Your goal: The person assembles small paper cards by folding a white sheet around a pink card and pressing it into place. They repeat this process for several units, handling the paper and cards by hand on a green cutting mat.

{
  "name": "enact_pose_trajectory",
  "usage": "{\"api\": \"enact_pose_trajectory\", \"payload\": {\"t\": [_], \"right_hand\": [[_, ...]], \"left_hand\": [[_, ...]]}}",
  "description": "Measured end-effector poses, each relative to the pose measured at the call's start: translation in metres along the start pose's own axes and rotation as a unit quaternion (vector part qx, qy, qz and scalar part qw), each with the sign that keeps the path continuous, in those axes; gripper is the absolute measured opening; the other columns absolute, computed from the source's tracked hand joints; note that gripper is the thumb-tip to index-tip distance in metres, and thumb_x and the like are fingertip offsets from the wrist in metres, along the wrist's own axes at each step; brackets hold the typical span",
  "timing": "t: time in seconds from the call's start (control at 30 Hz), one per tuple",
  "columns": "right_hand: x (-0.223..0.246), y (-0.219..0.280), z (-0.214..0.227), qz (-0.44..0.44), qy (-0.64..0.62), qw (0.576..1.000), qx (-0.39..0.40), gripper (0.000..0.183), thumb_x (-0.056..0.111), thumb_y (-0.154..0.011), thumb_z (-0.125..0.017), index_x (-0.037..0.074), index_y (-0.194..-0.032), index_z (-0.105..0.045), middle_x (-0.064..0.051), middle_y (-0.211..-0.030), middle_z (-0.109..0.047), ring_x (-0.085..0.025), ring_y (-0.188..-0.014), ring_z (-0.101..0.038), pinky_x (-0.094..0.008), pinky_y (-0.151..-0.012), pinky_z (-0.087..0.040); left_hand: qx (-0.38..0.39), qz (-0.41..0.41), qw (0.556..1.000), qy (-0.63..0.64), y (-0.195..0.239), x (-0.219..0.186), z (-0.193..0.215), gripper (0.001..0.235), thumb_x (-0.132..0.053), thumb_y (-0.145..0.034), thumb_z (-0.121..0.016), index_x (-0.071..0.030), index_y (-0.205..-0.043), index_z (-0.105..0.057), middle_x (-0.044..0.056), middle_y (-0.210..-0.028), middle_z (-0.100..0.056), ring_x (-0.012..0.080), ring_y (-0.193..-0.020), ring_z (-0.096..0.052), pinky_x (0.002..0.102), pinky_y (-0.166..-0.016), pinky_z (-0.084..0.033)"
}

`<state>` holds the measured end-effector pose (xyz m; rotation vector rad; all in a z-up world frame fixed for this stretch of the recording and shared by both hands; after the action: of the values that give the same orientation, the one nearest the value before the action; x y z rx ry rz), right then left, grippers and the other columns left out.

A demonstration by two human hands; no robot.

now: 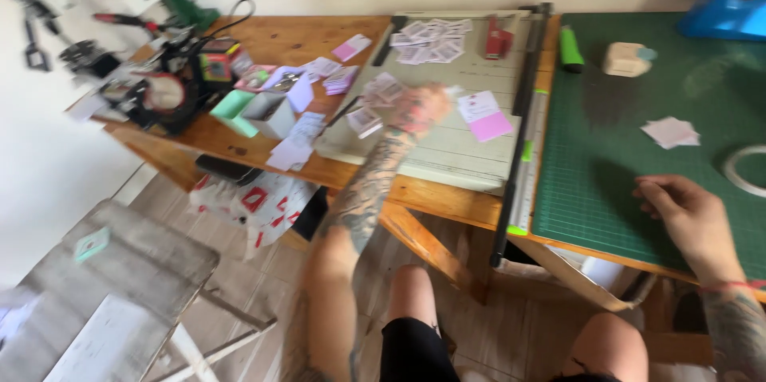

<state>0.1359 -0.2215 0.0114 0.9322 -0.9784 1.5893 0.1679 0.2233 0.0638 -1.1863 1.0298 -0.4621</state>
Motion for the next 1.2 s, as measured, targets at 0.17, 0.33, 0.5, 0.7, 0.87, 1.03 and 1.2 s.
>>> {"api": "enact_pose_trajectory", "payload": {"t": [0.17,0.33,0.5,0.7,0.87,1.03,1.2], "right_hand": [[0.008,-0.002,0.002,-0.026,-0.004,1.000,-0.010,0.021,0.015,-0.106,-0.061,0.003,-0.118,-0.073,-0.010,-0.098,-0.075,-0.016,-0.078,-0.062,-0.027,-0.074,-0.048],[0.008,0.000,0.000,-0.041,-0.004,0.999,-0.018,0.019,0.015,-0.106,-0.061,0.005,-0.117,-0.072,-0.007,-0.098,-0.073,-0.015,-0.080,-0.062,-0.027,-0.076,-0.049],[0.010,-0.001,0.009,0.005,-0.012,0.999,-0.051,0.017,0.011,-0.104,-0.063,0.005,-0.119,-0.068,-0.007,-0.095,-0.069,-0.015,-0.076,-0.062,-0.026,-0.070,-0.051],[0.023,-0.045,0.028,-0.014,0.125,0.988,-0.086,0.063,0.023,-0.093,-0.074,-0.001,-0.147,-0.050,-0.022,-0.118,-0.063,-0.030,-0.053,-0.064,-0.041,-0.065,-0.051],[-0.003,-0.114,0.035,-0.031,0.303,0.949,-0.076,0.094,0.042,-0.085,-0.078,-0.002,-0.157,-0.038,-0.020,-0.143,-0.060,-0.044,-0.127,-0.055,-0.055,-0.099,-0.045],[-0.016,-0.126,0.039,0.075,0.333,0.930,-0.133,0.081,0.038,-0.085,-0.080,-0.005,-0.147,-0.053,-0.030,-0.131,-0.064,-0.048,-0.118,-0.061,-0.056,-0.092,-0.048],[0.070,-0.045,0.047,0.173,0.295,0.918,-0.203,0.065,0.030,-0.093,-0.076,-0.004,-0.144,-0.057,-0.015,-0.129,-0.068,-0.034,-0.079,-0.069,-0.056,-0.076,-0.050]], "left_hand": [[-0.043,0.171,0.380,-0.908,-0.101,-0.061,-0.086,0.007,-0.019,-0.098,-0.059,-0.013,-0.094,-0.058,0.002,-0.086,-0.061,0.0171,-0.060,-0.059,0.031,-0.042,-0.045],[0.072,0.113,0.419,-0.898,-0.129,0.055,-0.166,0.036,-0.017,-0.107,-0.054,-0.022,-0.143,-0.058,0.000,-0.102,-0.057,0.0162,-0.086,-0.054,0.033,-0.074,-0.046],[0.129,0.134,0.438,-0.879,-0.091,0.142,-0.260,0.007,-0.015,-0.091,-0.070,-0.014,-0.098,-0.068,0.004,-0.085,-0.059,0.0267,-0.081,-0.058,0.046,-0.079,-0.049],[0.125,0.225,0.587,-0.767,-0.104,0.079,-0.352,0.037,-0.045,-0.088,-0.069,-0.012,-0.102,-0.063,0.007,-0.096,-0.057,0.0283,-0.090,-0.058,0.043,-0.070,-0.045],[0.113,0.284,0.714,-0.630,-0.096,0.023,-0.394,0.035,-0.034,-0.097,-0.068,-0.002,-0.110,-0.064,0.011,-0.094,-0.057,0.0308,-0.088,-0.060,0.045,-0.077,-0.049],[-0.077,0.383,0.731,-0.559,-0.048,-0.019,-0.385,0.037,-0.036,-0.107,-0.055,-0.008,-0.125,-0.070,0.011,-0.117,-0.069,0.0284,-0.106,-0.068,0.038,-0.099,-0.047],[-0.131,0.451,0.596,-0.651,-0.041,-0.041,-0.333,0.048,-0.047,-0.079,-0.083,-0.039,-0.125,-0.072,-0.013,-0.125,-0.074,0.0086,-0.108,-0.074,0.029,-0.089,-0.055]]}}
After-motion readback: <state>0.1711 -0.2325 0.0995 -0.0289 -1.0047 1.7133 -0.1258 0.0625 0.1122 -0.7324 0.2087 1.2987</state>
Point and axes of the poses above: each hand's wrist, its own y-axis away from the middle knuckle, its own z-axis out of the back of the hand, x = y × z, the point moved 9 cm from there along -y, towards the middle knuckle
